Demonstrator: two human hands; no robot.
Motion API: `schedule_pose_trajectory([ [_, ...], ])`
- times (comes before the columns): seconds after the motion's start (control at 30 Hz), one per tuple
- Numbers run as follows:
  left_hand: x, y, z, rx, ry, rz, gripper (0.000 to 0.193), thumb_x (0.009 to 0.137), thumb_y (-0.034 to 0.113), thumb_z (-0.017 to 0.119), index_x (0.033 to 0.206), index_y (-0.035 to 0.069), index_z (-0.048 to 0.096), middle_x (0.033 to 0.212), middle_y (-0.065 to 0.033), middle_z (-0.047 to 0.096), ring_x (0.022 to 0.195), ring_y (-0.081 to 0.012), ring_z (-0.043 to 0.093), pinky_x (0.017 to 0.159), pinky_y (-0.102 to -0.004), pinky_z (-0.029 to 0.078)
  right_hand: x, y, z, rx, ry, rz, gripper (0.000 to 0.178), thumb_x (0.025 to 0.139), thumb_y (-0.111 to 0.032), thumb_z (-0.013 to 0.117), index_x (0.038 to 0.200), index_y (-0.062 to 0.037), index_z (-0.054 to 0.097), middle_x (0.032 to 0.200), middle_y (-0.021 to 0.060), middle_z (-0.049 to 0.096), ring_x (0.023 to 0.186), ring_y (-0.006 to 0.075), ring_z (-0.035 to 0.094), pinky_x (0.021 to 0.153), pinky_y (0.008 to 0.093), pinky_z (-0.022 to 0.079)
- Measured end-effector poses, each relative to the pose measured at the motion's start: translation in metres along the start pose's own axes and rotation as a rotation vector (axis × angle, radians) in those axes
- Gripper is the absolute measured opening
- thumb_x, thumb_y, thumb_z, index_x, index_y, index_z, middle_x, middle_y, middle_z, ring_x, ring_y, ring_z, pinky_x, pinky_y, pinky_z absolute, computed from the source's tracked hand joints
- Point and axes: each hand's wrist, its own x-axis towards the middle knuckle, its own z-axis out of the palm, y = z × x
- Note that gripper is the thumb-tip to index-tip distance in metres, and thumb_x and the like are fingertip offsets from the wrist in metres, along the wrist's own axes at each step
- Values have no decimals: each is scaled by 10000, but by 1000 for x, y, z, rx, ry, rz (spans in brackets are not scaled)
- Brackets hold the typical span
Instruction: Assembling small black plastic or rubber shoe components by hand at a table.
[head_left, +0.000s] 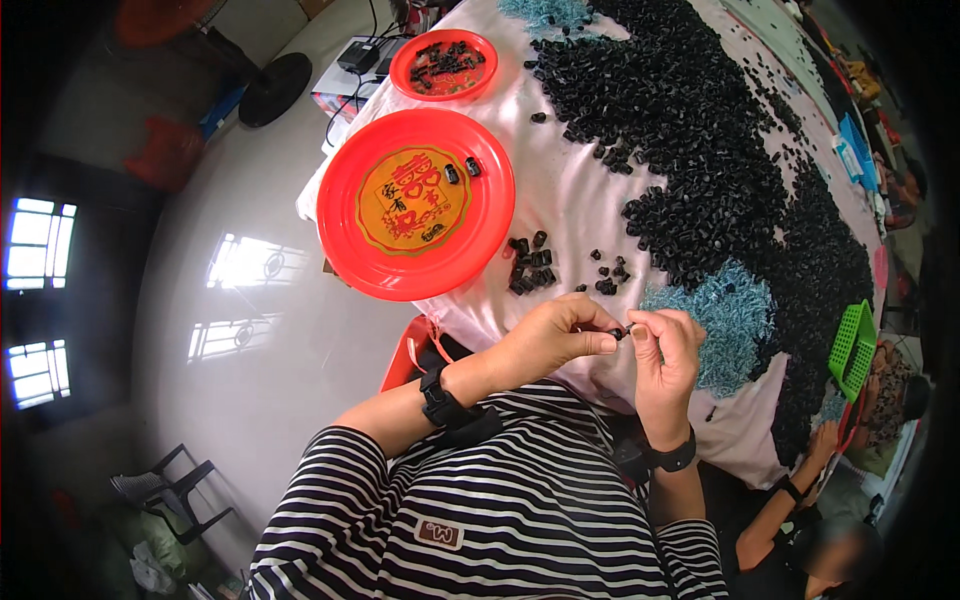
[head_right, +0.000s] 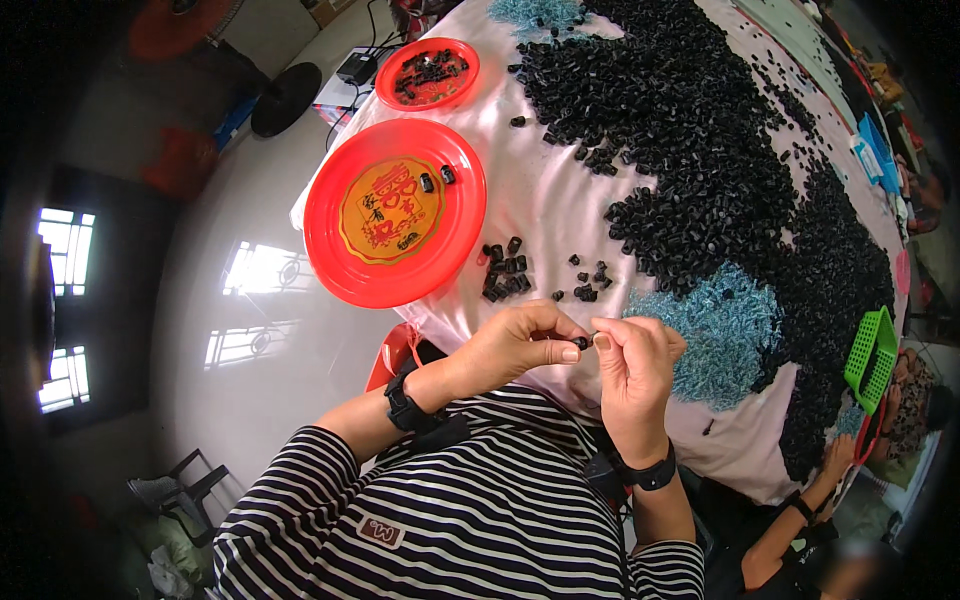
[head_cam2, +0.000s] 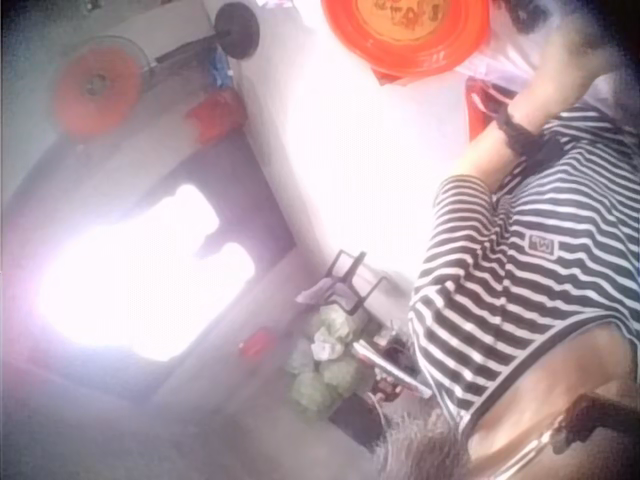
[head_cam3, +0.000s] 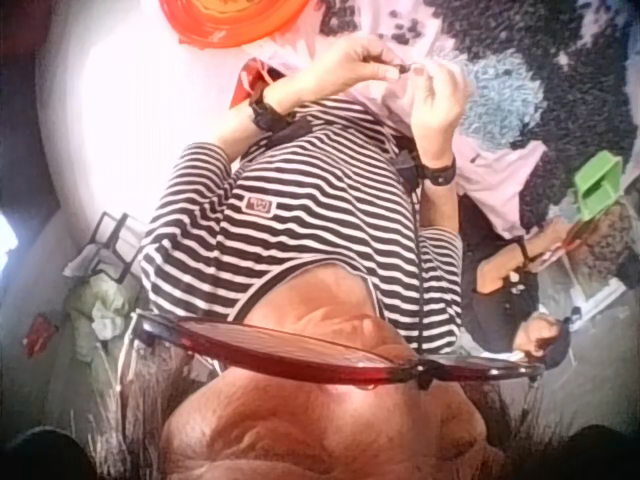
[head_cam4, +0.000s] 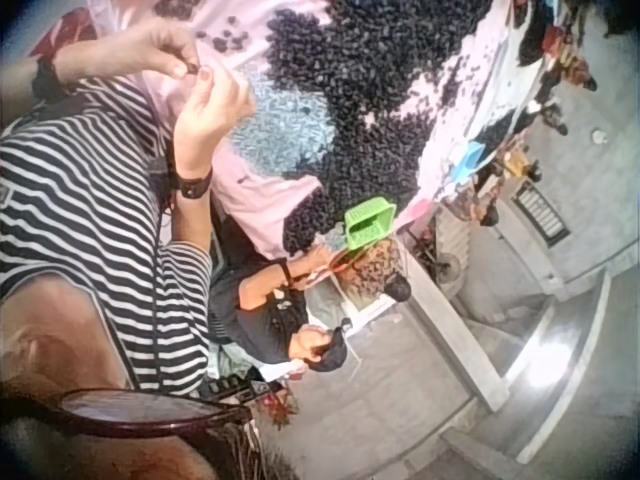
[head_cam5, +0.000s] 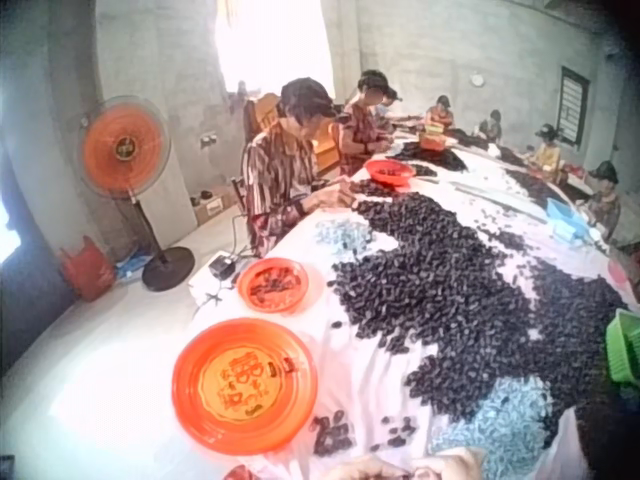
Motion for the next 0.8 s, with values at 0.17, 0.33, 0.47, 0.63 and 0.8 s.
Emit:
schedule_pose_trajectory([
  [0.17, 0, 0, 0, 60, 7, -12, 240, 917, 163, 741, 1090, 6, 681, 983, 1, 632, 906, -68, 578, 813, -234, 484, -1, 0, 2, -18, -13, -37, 103, 909, -91, 695, 1010, -78, 705, 864, 27, 609, 862, 207, 526, 846, 332, 367],
  [0.33, -1, 4, 3, 3, 15, -45, 241, 915, 165, 745, 1082, 3, 681, 975, 2, 627, 896, -68, 569, 810, -238, 481, -2, 0, 5, -34, -22, -38, 97, 907, -78, 691, 1003, -77, 701, 851, 31, 604, 842, 208, 522, 838, 336, 367],
  [0.47, -2, 0, 4, -13, 28, -47, 242, 912, 170, 750, 1071, 1, 680, 969, 4, 633, 888, -66, 567, 805, -237, 484, -3, -1, 5, -27, -32, -5, 107, 898, -64, 691, 1004, -77, 696, 843, 31, 601, 816, 205, 523, 827, 335, 364],
  [0.63, -1, 1, 7, -36, 55, -75, 233, 906, 161, 758, 1061, 6, 681, 967, -2, 661, 885, -64, 584, 805, -228, 489, -5, 3, 2, -18, -55, 14, 141, 888, -61, 687, 1029, -78, 687, 856, 33, 592, 809, 213, 534, 842, 341, 355],
  [0.8, -2, 0, 5, -187, 48, -129, 220, 898, 135, 764, 1055, 7, 678, 983, -11, 679, 900, -66, 604, 812, -225, 498, -3, -5, -9, -238, -139, -146, 253, 829, -83, 721, 1075, -69, 666, 902, 30, 586, 854, 224, 566, 890, 397, 339],
])
